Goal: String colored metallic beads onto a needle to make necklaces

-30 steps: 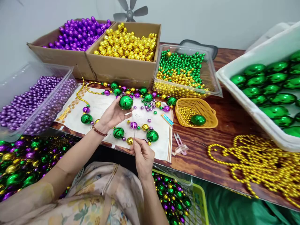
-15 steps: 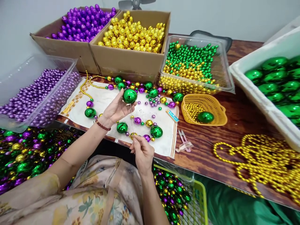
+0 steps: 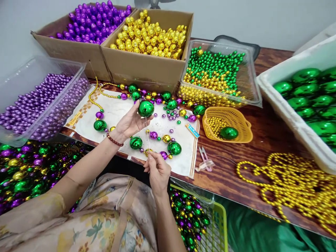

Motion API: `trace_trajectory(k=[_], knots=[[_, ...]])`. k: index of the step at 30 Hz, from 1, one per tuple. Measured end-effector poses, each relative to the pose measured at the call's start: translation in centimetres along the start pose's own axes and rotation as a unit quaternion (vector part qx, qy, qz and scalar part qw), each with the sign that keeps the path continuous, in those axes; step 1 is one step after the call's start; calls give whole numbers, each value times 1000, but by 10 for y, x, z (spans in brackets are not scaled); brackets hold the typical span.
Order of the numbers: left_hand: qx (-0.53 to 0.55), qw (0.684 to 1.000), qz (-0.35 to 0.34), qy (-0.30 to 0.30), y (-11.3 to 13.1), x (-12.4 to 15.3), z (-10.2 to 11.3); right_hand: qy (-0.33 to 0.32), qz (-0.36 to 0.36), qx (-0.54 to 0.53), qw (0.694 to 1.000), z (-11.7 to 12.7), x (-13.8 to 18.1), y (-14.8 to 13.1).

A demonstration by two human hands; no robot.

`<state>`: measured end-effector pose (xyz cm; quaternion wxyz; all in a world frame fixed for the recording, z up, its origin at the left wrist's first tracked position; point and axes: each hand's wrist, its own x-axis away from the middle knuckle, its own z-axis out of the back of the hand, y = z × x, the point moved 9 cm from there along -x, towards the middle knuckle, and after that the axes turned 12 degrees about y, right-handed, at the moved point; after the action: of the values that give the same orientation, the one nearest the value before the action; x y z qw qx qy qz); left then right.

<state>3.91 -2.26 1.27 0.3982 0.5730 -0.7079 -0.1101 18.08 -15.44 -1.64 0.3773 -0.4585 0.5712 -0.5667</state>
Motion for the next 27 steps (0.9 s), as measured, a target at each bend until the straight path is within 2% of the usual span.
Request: trace_trajectory(k=[7,17,22,27], knots=[[10,1000,-11,-23,2,3,-2,-4,9,-4,1000,-2,1,-2],[-44,989,-76,-123,7,33,-20,-5,28,-32,999,-11,-11,-2],[-55,985,-97,-128,12,43,-19,-12,36,-40,998,-19,-17,-11],[-50,987,-81,-130,11,39,-13,-15,35,-36,999,-19,-16,-7]])
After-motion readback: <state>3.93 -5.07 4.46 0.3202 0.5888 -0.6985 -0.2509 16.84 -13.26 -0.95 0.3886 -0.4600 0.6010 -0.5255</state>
